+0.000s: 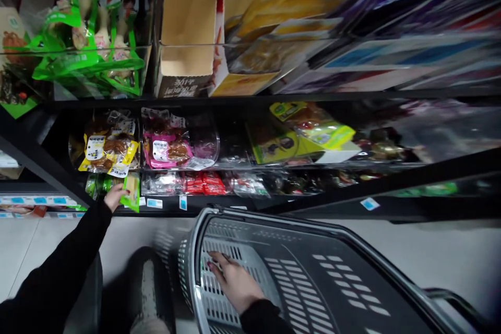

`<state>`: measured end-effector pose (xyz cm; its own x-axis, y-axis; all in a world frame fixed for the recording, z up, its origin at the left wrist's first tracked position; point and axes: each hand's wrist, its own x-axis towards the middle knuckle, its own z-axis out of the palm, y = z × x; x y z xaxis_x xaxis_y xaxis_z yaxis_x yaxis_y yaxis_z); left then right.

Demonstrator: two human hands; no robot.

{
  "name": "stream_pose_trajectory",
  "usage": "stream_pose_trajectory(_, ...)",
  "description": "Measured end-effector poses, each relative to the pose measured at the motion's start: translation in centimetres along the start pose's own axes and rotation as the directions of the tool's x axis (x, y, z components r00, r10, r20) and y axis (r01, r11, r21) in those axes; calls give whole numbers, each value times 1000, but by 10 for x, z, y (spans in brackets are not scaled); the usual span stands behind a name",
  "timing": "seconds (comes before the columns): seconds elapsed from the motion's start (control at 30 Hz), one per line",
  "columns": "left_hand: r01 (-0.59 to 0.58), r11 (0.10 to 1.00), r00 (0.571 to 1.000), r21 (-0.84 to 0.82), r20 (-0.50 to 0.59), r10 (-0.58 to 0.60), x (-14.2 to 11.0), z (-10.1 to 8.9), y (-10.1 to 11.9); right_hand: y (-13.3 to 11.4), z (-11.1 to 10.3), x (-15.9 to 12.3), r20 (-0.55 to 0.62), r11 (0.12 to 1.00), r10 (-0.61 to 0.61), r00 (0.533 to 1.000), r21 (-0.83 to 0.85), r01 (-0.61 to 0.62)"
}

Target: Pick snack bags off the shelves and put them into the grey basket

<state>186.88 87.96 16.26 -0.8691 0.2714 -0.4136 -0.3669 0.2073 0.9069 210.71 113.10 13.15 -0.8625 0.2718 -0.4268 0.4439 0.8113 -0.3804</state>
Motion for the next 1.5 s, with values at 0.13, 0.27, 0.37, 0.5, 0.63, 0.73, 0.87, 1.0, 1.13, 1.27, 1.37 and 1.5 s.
stream_pose_trajectory(0.13,50,978,993,-204,117,-26,-97,-22,-17,-53,-9,-35,-138,849,-141,980,492,191)
stream_pose_trajectory(0.27,151,906,983,-396,160,-94,-187,-25,-24,-125,3,-56,-98,390,-260,961,900,197)
stream_pose_trajectory(0.37,170,840,985,-516,103,-135,-227,-17,-22,-164,3,-70,-188,205,-308,933,944,257)
stream_pose_trajectory(0.5,177,775,984,-606,98,-148,-251,-10,-17,-186,-13,-90,-226,250,-269,936,922,294)
stream_pose_trajectory(0.63,227,669,972,-708,206,-112,-258,-9,-16,-191,-22,-97,-214,252,-243,946,928,275)
stream_pose_trajectory(0.73,380,500,910,-779,411,-52,-256,-3,-16,-191,-18,-97,-178,178,-244,953,958,224)
stream_pose_trajectory(0.87,505,521,789,-688,613,43,-250,6,-22,-192,-8,-93,-19,34,-357,934,999,33)
stream_pose_trajectory(1.0,455,631,768,-628,635,78,-249,1,-24,-197,-8,-90,34,-44,-523,852,997,-67)
stream_pose_trajectory(1.13,319,835,834,-449,551,-23,-254,-8,-11,-193,-9,-89,0,-62,-440,898,998,-31)
stream_pose_trajectory(1.27,140,961,944,-240,324,-56,-261,-8,1,-176,-10,-93,-32,-93,-261,965,996,8)
stream_pose_trajectory(1.37,47,991,984,-123,179,-24,-262,-7,3,-165,-16,-101,-88,-98,-261,961,993,64)
stream_pose_trajectory(1.5,-20,1000,988,24,154,16,-258,-9,-1,-167,-28,-112,-143,194,-327,934,957,214)
